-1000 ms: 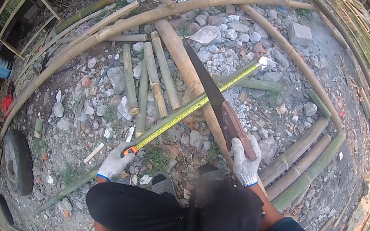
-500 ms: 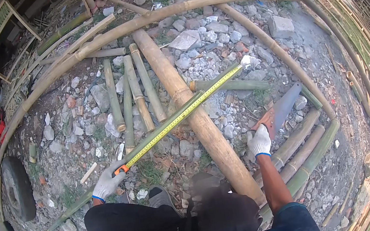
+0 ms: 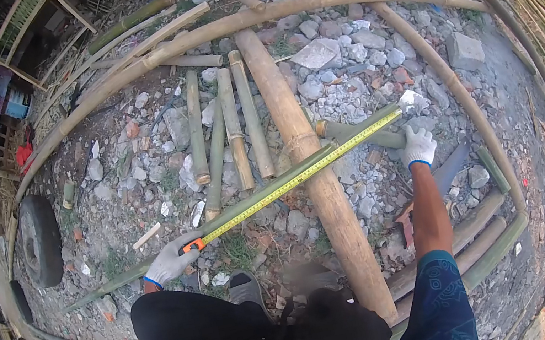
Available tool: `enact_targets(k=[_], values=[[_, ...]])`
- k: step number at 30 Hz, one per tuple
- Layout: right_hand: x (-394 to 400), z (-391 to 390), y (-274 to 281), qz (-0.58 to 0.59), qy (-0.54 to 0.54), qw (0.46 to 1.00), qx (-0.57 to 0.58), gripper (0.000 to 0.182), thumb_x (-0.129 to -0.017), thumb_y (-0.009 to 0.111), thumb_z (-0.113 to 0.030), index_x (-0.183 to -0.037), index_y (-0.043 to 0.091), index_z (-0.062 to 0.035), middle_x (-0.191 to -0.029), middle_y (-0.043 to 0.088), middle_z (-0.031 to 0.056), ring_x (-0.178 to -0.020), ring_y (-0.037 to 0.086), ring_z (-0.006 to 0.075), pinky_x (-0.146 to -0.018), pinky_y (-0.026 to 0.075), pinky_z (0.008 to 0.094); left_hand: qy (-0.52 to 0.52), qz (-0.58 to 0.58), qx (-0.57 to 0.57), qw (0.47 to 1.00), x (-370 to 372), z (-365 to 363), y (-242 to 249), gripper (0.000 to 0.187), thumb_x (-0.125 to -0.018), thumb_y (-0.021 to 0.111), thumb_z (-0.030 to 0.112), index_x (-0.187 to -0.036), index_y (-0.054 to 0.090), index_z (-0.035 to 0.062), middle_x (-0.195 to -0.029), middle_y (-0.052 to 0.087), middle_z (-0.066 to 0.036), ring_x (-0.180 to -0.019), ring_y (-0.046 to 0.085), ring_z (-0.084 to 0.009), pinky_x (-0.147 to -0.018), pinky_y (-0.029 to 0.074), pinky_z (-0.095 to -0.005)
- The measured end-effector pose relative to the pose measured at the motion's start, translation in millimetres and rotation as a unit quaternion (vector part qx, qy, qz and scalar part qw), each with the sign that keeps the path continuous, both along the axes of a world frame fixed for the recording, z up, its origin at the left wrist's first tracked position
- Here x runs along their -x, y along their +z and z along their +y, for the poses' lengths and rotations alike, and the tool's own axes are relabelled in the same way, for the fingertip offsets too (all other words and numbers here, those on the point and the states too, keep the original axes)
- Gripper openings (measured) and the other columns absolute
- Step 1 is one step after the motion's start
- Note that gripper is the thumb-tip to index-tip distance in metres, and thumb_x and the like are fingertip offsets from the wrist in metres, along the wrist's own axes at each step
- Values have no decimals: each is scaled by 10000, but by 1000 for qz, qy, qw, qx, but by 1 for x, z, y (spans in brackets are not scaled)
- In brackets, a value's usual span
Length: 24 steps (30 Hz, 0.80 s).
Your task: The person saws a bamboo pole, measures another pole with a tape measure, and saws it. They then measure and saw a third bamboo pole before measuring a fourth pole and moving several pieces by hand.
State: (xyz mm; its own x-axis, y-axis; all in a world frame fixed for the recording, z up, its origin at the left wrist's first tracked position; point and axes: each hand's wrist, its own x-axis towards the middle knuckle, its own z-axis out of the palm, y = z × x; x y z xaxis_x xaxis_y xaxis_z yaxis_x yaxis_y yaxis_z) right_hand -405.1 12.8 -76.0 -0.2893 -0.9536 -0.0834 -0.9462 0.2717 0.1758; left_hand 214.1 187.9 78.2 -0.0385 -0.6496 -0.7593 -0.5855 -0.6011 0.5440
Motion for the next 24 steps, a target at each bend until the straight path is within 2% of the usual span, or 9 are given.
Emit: enact_targets(k=[3, 5, 7, 12, 15, 17, 19, 21, 24], values=[[12, 12, 3, 14, 75, 997, 10, 610, -749, 893, -406, -1249, 633, -170, -1224, 646, 146, -1190, 605, 361, -981, 487, 508, -33, -7, 77, 996, -13, 8, -18, 601, -924, 710, 275, -1484, 602, 85, -1064, 715, -94, -862, 634, -163, -844, 530, -308], [23, 25, 4, 10, 65, 995, 81, 559, -771, 878, -402, -1185, 627, -122, -1135, 683, 150, -1103, 647, 369, -974, 493, 502, -27, 3, 75, 997, -18, 12, -26, 596, -928, 703, 297, -1487, 604, 112, -1037, 715, -96, -864, 637, -171, -843, 530, -315], [36, 35, 20, -1, 41, 995, 91, 540, -827, 831, -449, -1169, 611, -93, -995, 721, 179, -933, 722, 401, -851, 554, 533, -21, 13, 61, 998, -18, 10, -24, 594, -932, 700, 313, -1488, 605, 128, -1034, 717, -100, -872, 642, -177, -850, 531, -320], [61, 29, 84, -88, -113, 984, 104, 617, -954, 648, -613, -1167, 616, -35, -1056, 741, 294, -1037, 708, 486, -870, 553, 555, -43, -7, 86, 995, -23, 12, -31, 568, -940, 704, 340, -1464, 618, 136, -1049, 727, -106, -889, 660, -181, -860, 542, -331], [43, 14, 133, -334, -72, 935, 101, 532, -1007, 657, -495, -1248, 631, -21, -985, 735, 175, -899, 722, 318, -832, 549, 437, -17, 24, 46, 998, -15, 10, -15, 609, -934, 648, 224, -1518, 565, 73, -1098, 704, -59, -878, 661, -132, -839, 542, -307], [-20, 11, 188, -473, 0, 876, 95, 461, -1033, 649, -406, -1278, 632, -16, -963, 679, 56, -824, 639, 191, -799, 531, 371, -20, 10, 53, 998, -13, 12, -11, 608, -939, 650, 260, -1527, 569, 132, -967, 695, -30, -759, 635, -112, -695, 531, -289], [-57, -9, 193, -534, 87, 833, 119, 441, -1036, 647, -388, -1274, 636, -16, -947, 646, 22, -835, 606, 143, -790, 516, 344, -11, -11, 26, 1000, -3, 8, 8, 608, -939, 654, 280, -1531, 571, 170, -909, 684, -15, -696, 615, -99, -623, 514, -278], [-111, -22, 205, -600, 81, 793, 61, 441, -1028, 655, -378, -1275, 631, -13, -967, 644, 45, -872, 607, 141, -811, 514, 341, 2, -8, 19, 1000, -1, 8, 12, 579, -938, 697, 317, -1491, 608, 168, -939, 697, -34, -731, 629, -123, -694, 541, -297], [-189, -45, 185, -628, 57, 776, -21, 543, -1007, 666, -399, -1365, 603, 5, -1175, 694, 153, -1044, 662, 240, -936, 518, 376, 10, 1, 27, 1000, -2, 12, 10, 569, -936, 719, 341, -1473, 626, 176, -937, 700, -36, -728, 625, -126, -696, 545, -303]])
